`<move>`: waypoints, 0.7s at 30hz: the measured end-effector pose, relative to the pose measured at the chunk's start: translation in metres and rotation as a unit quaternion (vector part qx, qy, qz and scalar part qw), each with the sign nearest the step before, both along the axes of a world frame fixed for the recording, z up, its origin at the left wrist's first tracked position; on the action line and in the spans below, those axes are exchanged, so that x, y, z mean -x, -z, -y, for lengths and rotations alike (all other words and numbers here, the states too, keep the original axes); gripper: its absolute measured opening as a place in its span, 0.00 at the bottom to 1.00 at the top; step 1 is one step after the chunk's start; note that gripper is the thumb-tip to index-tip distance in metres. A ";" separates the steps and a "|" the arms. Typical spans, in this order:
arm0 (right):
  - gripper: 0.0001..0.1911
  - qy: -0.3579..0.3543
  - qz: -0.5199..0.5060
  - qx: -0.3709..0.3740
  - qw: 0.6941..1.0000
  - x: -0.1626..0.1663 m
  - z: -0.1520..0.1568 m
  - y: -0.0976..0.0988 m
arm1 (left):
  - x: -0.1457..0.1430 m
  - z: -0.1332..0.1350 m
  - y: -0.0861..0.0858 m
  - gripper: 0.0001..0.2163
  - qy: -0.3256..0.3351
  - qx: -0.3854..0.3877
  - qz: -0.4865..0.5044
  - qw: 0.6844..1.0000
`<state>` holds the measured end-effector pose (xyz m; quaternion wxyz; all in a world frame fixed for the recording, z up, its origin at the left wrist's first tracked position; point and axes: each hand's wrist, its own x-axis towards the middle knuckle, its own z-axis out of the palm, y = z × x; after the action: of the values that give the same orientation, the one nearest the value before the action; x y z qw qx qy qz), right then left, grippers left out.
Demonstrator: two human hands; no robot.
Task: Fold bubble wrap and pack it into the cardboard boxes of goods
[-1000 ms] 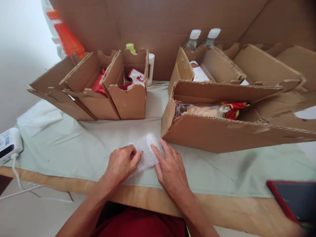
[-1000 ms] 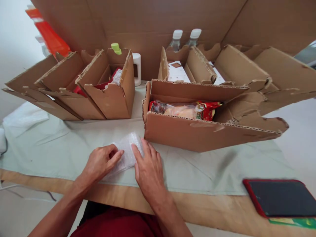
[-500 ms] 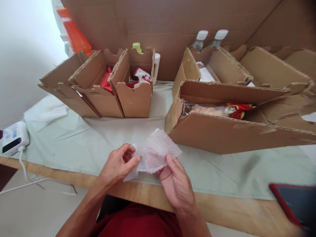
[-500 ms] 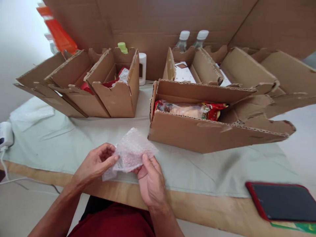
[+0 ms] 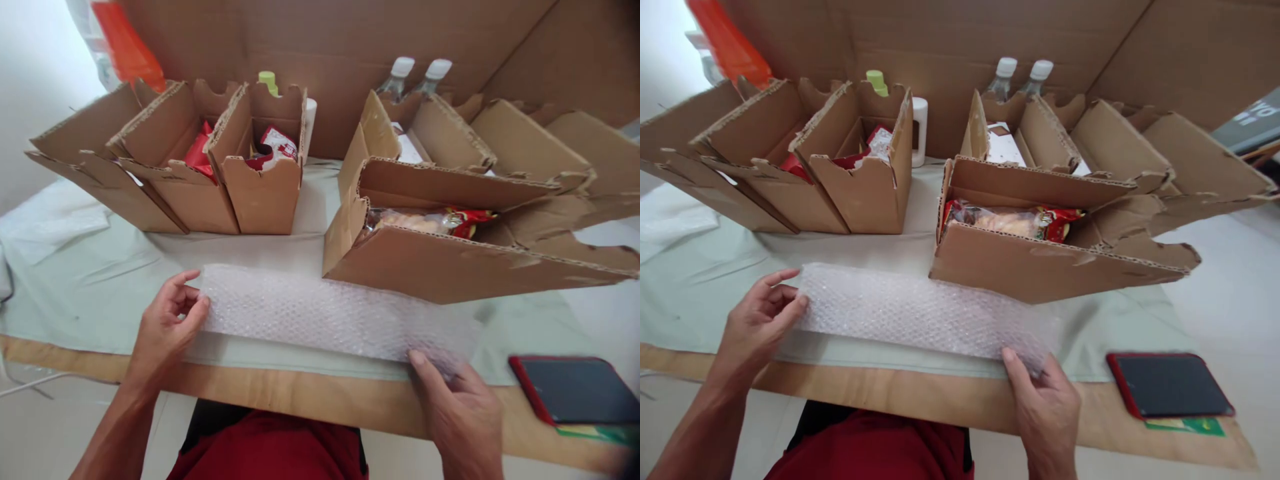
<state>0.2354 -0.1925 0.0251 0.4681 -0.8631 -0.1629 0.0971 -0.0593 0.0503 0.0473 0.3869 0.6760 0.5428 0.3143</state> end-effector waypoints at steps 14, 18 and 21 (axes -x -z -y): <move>0.14 -0.191 0.379 0.001 0.905 0.013 -0.017 -0.013 | -0.013 0.013 -0.005 0.21 0.094 -0.302 -0.199 0.927; 0.16 -0.420 0.324 0.040 0.847 0.065 -0.079 -0.019 | -0.054 0.032 -0.001 0.13 0.299 -0.234 -0.113 0.918; 0.18 -0.502 0.300 0.112 0.803 0.073 -0.102 -0.011 | -0.068 0.028 0.013 0.11 0.265 -0.125 -0.084 0.953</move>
<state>0.1623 -0.0903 0.0364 0.1815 -0.6934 -0.6935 0.0724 0.0091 0.0222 0.0346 0.3216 0.8623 0.3312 0.2082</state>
